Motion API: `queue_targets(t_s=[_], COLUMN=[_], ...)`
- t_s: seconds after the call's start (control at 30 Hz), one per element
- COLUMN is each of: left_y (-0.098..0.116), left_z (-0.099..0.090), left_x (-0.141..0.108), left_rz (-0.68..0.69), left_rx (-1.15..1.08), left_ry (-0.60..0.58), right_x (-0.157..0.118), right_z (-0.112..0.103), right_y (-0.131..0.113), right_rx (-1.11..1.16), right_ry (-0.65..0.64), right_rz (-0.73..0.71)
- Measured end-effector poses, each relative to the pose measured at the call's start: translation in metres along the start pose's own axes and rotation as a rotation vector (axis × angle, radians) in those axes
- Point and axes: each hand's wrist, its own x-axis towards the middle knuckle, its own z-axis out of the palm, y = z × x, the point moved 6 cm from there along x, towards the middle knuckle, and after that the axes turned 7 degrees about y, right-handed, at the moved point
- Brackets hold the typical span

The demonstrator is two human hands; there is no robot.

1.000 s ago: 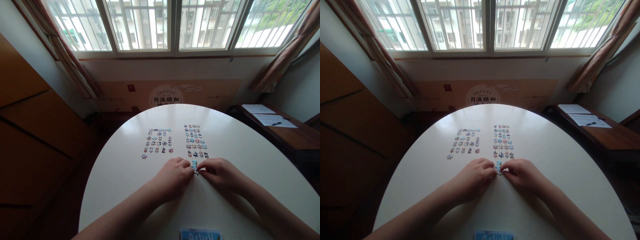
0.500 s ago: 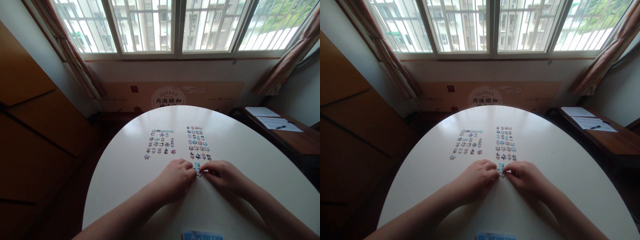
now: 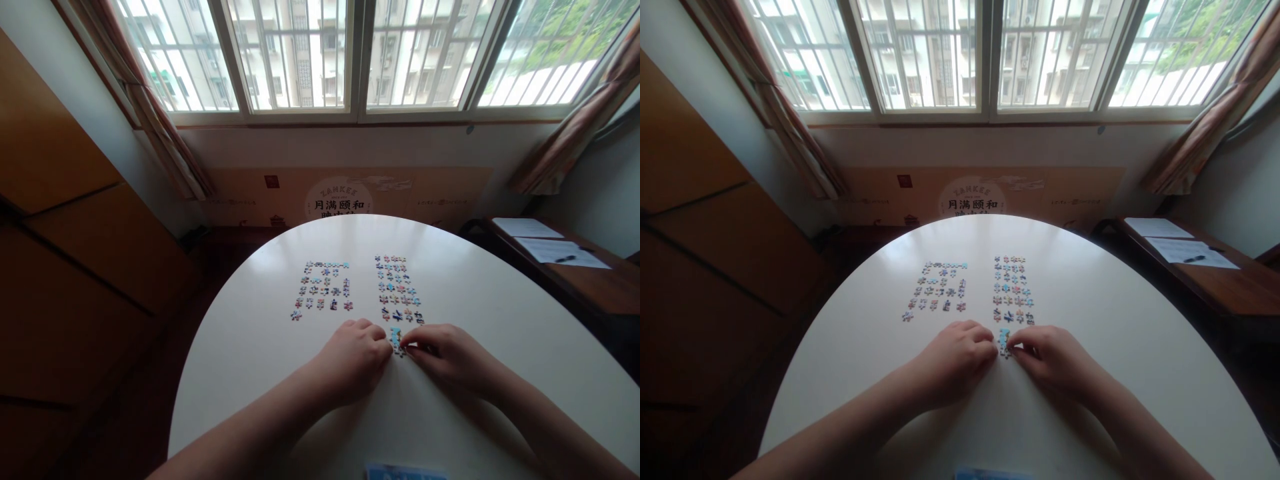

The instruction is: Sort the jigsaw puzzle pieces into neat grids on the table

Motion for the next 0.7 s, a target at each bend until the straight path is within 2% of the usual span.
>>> queue_targets(t_s=[0.7], left_y=[0.0], left_z=[-0.0004], left_x=[-0.0013], left_rz=[0.013], left_rx=[-0.007], left_ry=[-0.001], right_x=[-0.0001], right_z=[0.0013], right_y=[0.0018], right_rx=[-0.006], right_ry=[-0.005], right_rz=[0.017])
